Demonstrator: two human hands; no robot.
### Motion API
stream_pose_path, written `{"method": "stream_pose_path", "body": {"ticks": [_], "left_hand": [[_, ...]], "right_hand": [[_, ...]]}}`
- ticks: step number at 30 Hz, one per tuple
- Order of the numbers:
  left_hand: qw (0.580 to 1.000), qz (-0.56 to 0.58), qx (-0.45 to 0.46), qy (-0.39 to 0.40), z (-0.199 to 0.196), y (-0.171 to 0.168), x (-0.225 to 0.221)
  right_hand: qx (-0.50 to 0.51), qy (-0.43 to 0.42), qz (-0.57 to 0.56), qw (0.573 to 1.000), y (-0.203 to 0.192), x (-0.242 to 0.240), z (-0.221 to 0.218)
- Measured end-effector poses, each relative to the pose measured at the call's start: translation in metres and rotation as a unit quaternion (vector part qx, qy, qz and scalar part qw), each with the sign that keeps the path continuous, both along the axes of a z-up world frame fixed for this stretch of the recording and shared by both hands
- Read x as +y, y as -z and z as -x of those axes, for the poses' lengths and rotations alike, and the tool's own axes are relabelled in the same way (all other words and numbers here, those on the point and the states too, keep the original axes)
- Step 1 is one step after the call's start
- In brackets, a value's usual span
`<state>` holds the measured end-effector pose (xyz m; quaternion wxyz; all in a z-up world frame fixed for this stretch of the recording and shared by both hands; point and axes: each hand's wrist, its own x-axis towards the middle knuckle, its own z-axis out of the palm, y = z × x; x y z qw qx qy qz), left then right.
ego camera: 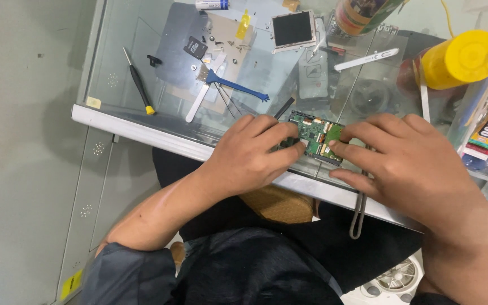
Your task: Reassembling the internal frame and circuit board of an electronic device, including connecting ribbon cables and fastening screws.
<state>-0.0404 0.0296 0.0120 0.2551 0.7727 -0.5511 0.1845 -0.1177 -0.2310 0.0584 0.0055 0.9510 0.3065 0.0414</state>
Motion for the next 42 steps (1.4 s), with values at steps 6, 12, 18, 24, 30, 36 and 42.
{"method": "stream_pose_path", "body": {"ticks": [6, 12, 18, 24, 30, 36, 42], "left_hand": [[0.999, -0.01, 0.038, 0.017, -0.001, -0.007, -0.004], [0.999, -0.024, 0.025, 0.019, 0.002, -0.002, -0.015], [1.0, -0.017, 0.011, 0.022, -0.002, -0.006, -0.018], [0.998, -0.029, -0.05, 0.009, -0.004, -0.01, -0.02], [0.998, -0.032, -0.05, 0.016, -0.006, -0.008, -0.023], [0.996, -0.069, -0.054, 0.03, -0.002, -0.015, -0.025], [0.997, -0.031, -0.028, 0.064, 0.004, -0.015, -0.031]], "right_hand": [[0.011, 0.003, -0.013, 1.0, 0.003, -0.005, 0.001], [0.031, 0.012, -0.03, 0.999, 0.0, -0.005, -0.001], [0.021, 0.019, -0.032, 0.999, -0.001, -0.003, 0.0], [0.016, 0.015, -0.044, 0.999, 0.002, -0.01, 0.0], [0.081, 0.008, -0.093, 0.992, 0.019, -0.026, -0.009], [0.091, 0.0, -0.05, 0.995, 0.018, -0.029, -0.011], [0.105, 0.013, -0.046, 0.993, 0.018, -0.027, -0.008]]}}
